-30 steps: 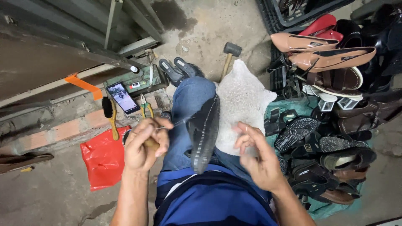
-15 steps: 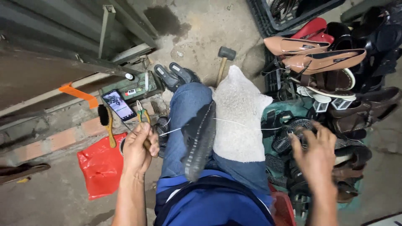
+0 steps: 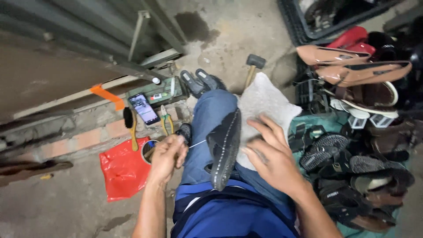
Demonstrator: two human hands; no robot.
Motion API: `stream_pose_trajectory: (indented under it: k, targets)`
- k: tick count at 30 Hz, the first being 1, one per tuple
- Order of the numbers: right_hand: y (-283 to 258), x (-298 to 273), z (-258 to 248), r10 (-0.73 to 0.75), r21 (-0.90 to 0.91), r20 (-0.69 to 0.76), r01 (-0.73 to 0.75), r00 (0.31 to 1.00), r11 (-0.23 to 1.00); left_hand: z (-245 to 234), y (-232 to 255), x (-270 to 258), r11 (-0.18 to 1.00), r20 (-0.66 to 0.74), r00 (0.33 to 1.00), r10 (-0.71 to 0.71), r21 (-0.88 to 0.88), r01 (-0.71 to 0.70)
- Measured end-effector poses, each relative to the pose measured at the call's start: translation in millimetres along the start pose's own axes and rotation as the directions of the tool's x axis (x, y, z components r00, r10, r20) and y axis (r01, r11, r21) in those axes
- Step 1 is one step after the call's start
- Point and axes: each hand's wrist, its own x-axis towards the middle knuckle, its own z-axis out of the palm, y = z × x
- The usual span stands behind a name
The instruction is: The person sits on the floor and sews a black shoe using a needle and thread. They hold the shoe on their lap and repeatedly push the needle through the sole and upper, pulling the thread tight to secure the stitching.
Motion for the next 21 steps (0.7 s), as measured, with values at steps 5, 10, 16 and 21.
stream_pose_trajectory:
  k: [5, 10, 16, 21]
  targets:
    - [4.6, -22.6, 0.4, 0.136, 0.923, 0.077, -0.122, 0.988, 0.364, 15.8, 5.7, 1.7, 0.992, 0.080, 0.993, -0.082, 0.098, 0.074]
    - [56.2, -31.5, 0.8, 0.657, 0.659, 0.110, -0.549, 0.746, 0.513, 22.8, 7.4, 4.1, 0.987, 0.043, 0.991, -0.123, 0.108, 0.118]
    - [7.2, -23.1, -5.1, 0.282, 0.262, 0.355, -0.385, 0.891, 0.885, -3.6, 5.0, 11.8, 0.989, -0.033, 0.990, -0.139, 0.039, 0.140]
    - [-5.0, -53.4, 48.2, 0.039, -0.017, 0.415, -0.036, 0.909, 0.999, -25.3, -0.1, 4.0, 0.783, -0.228, 0.973, 0.034, 0.611, 0.116]
